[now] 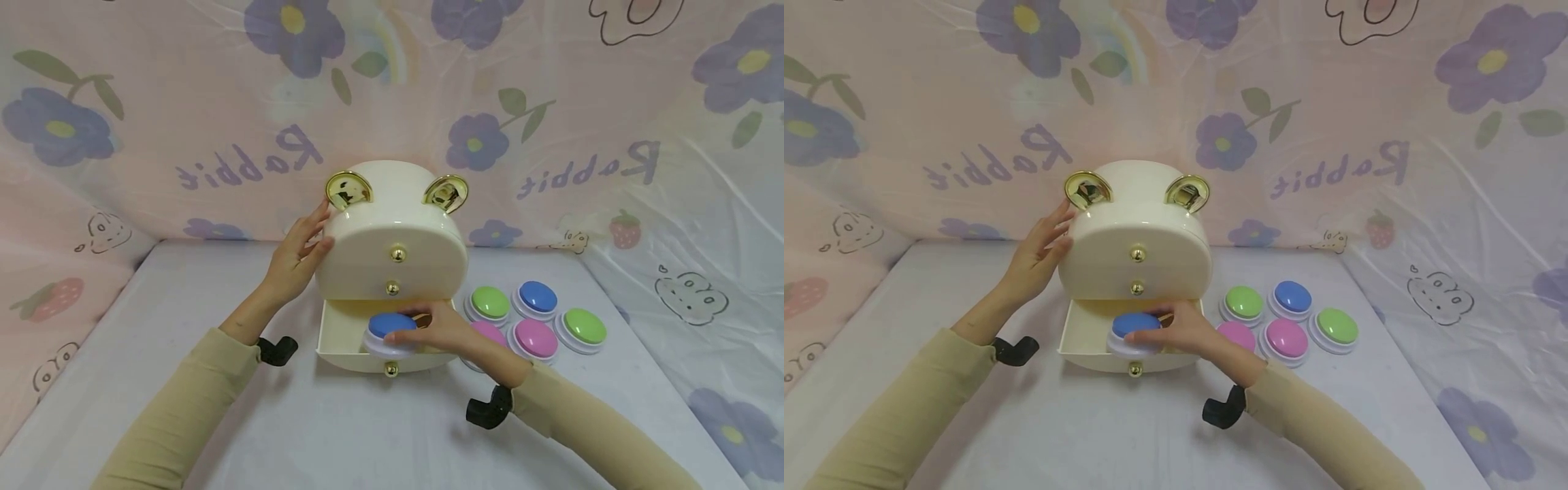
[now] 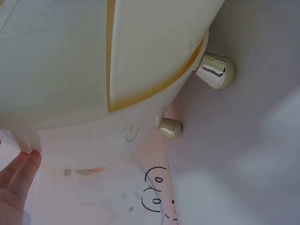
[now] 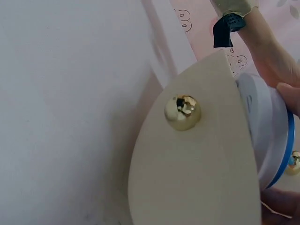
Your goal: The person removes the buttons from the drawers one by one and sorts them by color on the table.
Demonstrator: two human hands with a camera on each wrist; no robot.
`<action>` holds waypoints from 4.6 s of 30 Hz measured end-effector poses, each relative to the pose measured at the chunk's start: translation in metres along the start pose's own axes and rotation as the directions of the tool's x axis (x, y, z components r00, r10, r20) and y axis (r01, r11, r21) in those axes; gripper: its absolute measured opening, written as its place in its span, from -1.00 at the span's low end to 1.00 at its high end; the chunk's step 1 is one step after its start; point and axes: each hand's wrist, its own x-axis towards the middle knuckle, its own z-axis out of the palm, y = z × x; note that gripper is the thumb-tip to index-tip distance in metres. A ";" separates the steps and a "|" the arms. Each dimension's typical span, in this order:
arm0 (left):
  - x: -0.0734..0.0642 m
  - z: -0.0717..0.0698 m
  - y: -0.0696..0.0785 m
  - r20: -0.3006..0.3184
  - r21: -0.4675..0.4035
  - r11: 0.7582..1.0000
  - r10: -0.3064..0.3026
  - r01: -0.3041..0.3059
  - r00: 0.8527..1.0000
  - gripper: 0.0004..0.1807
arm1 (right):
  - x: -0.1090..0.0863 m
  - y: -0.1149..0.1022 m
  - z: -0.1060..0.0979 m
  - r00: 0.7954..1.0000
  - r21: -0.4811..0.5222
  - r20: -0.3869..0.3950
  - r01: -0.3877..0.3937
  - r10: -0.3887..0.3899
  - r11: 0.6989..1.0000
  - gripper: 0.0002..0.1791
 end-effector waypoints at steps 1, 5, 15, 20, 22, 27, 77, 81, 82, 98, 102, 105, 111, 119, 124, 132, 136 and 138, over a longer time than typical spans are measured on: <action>0.001 0.001 -0.005 0.000 0.001 1.000 -0.002 0.002 1.000 -0.40 | -0.002 -0.001 -0.001 1.000 0.000 -0.009 -0.006 0.006 1.000 -0.35; 0.002 0.003 -0.015 -0.001 0.000 1.000 0.005 -0.005 1.000 -0.40 | -0.010 -0.004 -0.004 1.000 -0.001 -0.025 0.018 -0.018 1.000 -0.34; -0.001 -0.001 0.013 0.018 -0.002 1.000 0.000 0.000 1.000 -0.41 | -0.034 -0.003 -0.018 0.987 -0.087 -0.033 0.154 -0.157 0.984 -0.29; -0.002 -0.003 0.024 0.025 0.002 1.000 -0.010 0.010 1.000 -0.41 | -0.043 0.003 -0.022 0.963 -0.138 -0.046 0.259 -0.267 0.956 -0.24; -0.002 -0.003 0.024 0.026 0.003 1.000 -0.011 0.011 1.000 -0.41 | -0.047 0.007 -0.024 0.949 -0.153 -0.052 0.299 -0.310 0.942 -0.23; -0.003 -0.004 0.023 0.023 0.007 1.000 -0.010 0.010 1.000 -0.41 | -0.058 0.015 -0.030 0.935 -0.199 -0.094 0.318 -0.341 0.927 -0.19; -0.004 -0.004 0.021 0.005 -0.009 1.000 0.016 -0.016 1.000 -0.42 | -0.146 0.103 -0.072 0.905 -0.295 -0.395 0.039 -0.159 0.955 -0.17; -0.004 -0.004 0.022 0.008 -0.009 1.000 0.017 -0.017 1.000 -0.42 | -0.154 0.112 -0.071 0.901 -0.302 -0.413 0.001 -0.131 0.953 -0.19; -0.004 -0.004 0.022 0.007 -0.010 1.000 0.017 -0.017 1.000 -0.42 | -0.156 0.114 -0.071 0.899 -0.302 -0.418 -0.007 -0.126 0.953 -0.20; 0.000 0.001 -0.016 -0.004 -0.023 0.999 0.026 -0.026 1.000 -0.37 | -0.172 0.138 -0.069 0.894 -0.292 -0.443 -0.075 -0.065 0.954 -0.21; -0.001 -0.001 -0.005 -0.003 -0.011 1.000 0.020 -0.020 1.000 -0.39 | -0.172 0.142 -0.068 0.897 -0.286 -0.438 -0.081 -0.055 0.955 -0.22; -0.003 -0.002 0.009 0.001 -0.013 1.000 0.017 -0.017 1.000 -0.41 | -0.171 0.146 -0.067 0.898 -0.287 -0.436 -0.078 -0.058 0.955 -0.22; -0.004 -0.004 0.022 0.007 -0.024 1.000 0.004 -0.004 1.000 -0.42 | -0.169 0.150 -0.066 0.895 -0.291 -0.440 -0.070 -0.068 0.954 -0.22; -0.004 -0.004 0.020 0.004 -0.031 0.999 -0.008 0.008 1.000 -0.42 | -0.164 0.150 -0.063 0.909 -0.297 -0.416 -0.123 -0.013 0.947 -0.22; -0.004 -0.004 0.020 0.003 -0.029 1.000 0.002 -0.002 1.000 -0.43 | -0.163 0.148 -0.063 0.913 -0.333 -0.408 -0.158 0.009 0.929 -0.21; -0.002 0.000 -0.004 -0.004 -0.019 1.000 0.011 -0.011 1.000 -0.39 | -0.162 0.145 -0.065 0.916 -0.375 -0.398 -0.110 -0.053 0.920 -0.19; 0.000 0.002 -0.016 -0.004 -0.031 0.999 0.009 -0.009 1.000 -0.37 | -0.159 0.144 -0.066 0.918 -0.379 -0.393 -0.115 -0.047 0.918 -0.16; 0.000 0.001 -0.014 0.000 -0.034 0.999 0.004 -0.004 1.000 -0.37 | -0.158 0.144 -0.066 0.922 -0.377 -0.386 -0.122 -0.036 0.918 -0.14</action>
